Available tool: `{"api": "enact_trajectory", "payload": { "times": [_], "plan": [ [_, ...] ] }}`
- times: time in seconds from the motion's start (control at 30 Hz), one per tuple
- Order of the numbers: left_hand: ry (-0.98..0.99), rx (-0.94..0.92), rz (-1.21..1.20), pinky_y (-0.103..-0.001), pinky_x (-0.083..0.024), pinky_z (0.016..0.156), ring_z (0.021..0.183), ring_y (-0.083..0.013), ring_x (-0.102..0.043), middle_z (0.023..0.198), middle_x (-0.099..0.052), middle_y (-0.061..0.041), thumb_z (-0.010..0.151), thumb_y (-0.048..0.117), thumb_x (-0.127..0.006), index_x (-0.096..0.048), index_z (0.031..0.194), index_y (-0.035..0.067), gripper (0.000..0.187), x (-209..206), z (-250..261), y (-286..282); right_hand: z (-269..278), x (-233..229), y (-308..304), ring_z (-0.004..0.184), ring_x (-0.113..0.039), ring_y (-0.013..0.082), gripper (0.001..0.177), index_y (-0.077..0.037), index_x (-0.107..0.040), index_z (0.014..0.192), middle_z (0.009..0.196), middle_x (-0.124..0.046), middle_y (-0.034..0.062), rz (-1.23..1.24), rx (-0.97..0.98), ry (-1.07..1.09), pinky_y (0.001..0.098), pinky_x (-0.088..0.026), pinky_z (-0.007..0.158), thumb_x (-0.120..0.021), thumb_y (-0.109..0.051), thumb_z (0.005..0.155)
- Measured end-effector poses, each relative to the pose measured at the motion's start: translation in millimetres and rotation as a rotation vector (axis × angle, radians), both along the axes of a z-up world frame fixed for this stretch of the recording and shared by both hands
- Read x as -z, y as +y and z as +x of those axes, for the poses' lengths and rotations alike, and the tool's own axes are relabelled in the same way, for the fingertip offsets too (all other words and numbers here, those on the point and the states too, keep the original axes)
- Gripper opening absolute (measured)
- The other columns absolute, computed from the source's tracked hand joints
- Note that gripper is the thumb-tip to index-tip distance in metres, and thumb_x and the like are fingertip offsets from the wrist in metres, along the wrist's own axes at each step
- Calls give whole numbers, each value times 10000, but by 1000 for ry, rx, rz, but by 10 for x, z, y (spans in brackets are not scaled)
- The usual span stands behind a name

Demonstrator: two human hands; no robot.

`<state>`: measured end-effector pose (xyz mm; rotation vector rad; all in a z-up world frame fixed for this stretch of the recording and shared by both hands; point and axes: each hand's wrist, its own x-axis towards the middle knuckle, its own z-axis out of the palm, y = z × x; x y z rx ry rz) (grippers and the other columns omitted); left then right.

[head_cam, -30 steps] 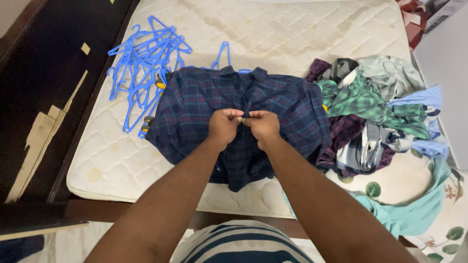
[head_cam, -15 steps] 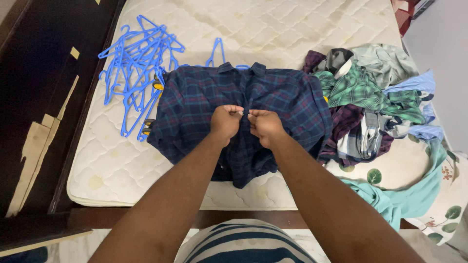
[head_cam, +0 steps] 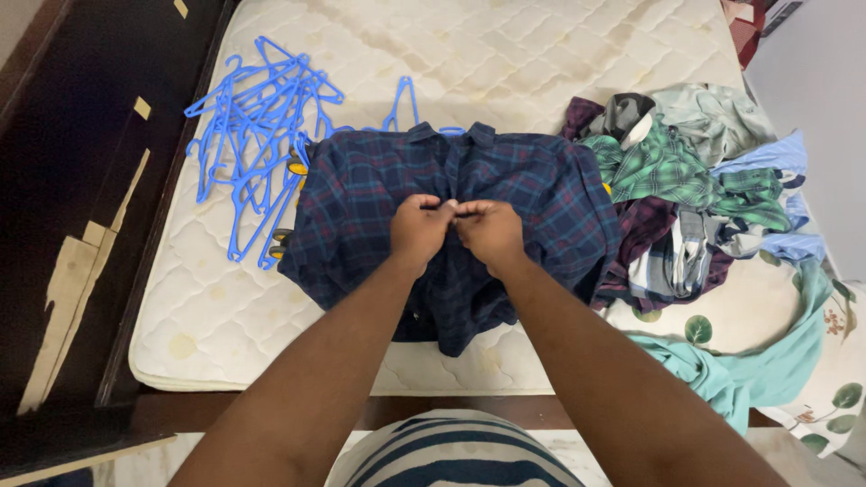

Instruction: The person picks up a dark plaid shirt from a pile of clothes on a bed, places it on a blue plastic hanger, and buttons the shirt while it is on the hanger. The shirt remains on the hanger at the end of the clip.

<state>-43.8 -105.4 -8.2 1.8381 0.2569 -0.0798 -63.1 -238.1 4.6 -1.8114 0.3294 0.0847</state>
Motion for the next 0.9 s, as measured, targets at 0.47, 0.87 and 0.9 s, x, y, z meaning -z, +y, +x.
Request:
{"api": "enact_trajectory", "payload": {
  "times": [0.47, 0.87, 0.9],
  "plan": [
    [-70, 98, 38, -308, -561, 749, 833, -166, -724, 949, -772, -79, 904, 78, -706, -559, 1290, 16, 418, 117, 53, 35, 174, 375, -83, 698, -699, 137, 140, -4, -715, 1020, 851, -731, 76, 238, -17, 31, 274, -603, 649, -666, -127, 975],
    [-187, -181, 471, -451, -541, 910, 1062, -322, -696, 1132, -729, -98, 834, 216, -794, -523, 1341, 100, 587, 22, 24, 597, 100, -18, -547, 977, -746, 324, 419, -123, -705, 1162, 1010, -783, 149, -585, 286, -106, 418, -571, 871, -794, -394, 856],
    [-115, -246, 507, -474, -530, 933, 1097, -333, -689, 1164, -721, -101, 837, 247, -786, -496, 1363, 101, 618, -45, 34, 730, 97, -126, -660, 1039, -708, 378, 531, -140, -643, 1261, 1090, -747, 186, -670, 310, -2, 463, -546, 908, -781, -455, 856]
  ]
}}
